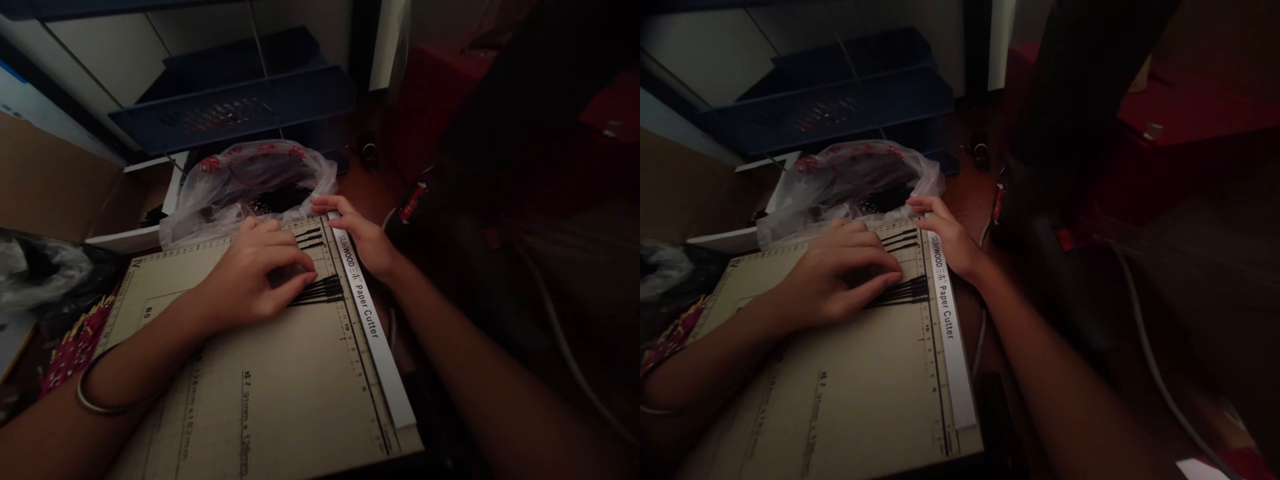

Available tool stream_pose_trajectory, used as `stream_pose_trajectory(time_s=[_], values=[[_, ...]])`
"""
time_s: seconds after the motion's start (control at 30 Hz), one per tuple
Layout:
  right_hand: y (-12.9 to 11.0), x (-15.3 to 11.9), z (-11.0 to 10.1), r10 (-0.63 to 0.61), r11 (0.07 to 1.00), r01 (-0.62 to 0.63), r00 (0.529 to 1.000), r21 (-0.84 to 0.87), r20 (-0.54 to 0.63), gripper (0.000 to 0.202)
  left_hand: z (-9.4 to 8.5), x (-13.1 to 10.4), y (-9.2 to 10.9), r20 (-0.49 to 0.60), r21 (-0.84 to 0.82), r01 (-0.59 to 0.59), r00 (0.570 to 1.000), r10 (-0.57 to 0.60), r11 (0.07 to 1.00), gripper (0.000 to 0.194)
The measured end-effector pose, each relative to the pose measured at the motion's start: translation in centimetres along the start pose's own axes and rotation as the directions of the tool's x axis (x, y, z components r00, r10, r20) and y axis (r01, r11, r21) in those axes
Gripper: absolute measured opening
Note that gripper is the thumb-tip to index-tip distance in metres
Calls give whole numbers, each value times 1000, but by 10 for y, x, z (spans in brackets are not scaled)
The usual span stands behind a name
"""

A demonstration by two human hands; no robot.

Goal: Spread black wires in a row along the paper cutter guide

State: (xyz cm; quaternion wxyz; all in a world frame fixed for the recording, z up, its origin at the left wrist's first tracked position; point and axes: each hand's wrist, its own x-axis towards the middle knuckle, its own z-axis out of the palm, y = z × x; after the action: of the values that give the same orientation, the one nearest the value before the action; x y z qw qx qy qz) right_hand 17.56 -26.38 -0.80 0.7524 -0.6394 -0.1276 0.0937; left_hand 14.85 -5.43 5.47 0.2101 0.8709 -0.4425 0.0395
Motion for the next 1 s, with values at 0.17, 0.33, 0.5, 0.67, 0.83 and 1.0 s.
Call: stream_pose_trajectory(time_s=[0.17, 0.33, 0.5, 0.67, 0.83, 1.0], values=[[0, -1, 1, -1, 1000, 1, 1000, -11, -8, 47, -1, -1, 0, 11, 34, -31, 999, 30, 999, 16], [1, 1, 1, -27, 1000, 27, 1000, -4, 5, 47, -2, 0, 1, 8, 119, -49, 999, 48, 992, 17], [0, 1, 0, -31, 999, 31, 1000, -34, 0, 46, 1, 0, 4, -38, 209, -28, 999, 36, 978, 23], [1, 3, -2, -36, 998, 37, 999, -47, 9, 50, 4, -1, 3, -96, 289, 22, 995, 6, 957, 20], [1, 1, -4, 5, 999, -3, 999, -34, 47, 62, 3, 1, 2, -122, 321, 11, 992, 30, 947, 20], [2, -3, -9, 10, 998, -4, 995, -68, 98, 71, 3, 1, 2, -118, 310, 43, 993, -6, 950, 20]])
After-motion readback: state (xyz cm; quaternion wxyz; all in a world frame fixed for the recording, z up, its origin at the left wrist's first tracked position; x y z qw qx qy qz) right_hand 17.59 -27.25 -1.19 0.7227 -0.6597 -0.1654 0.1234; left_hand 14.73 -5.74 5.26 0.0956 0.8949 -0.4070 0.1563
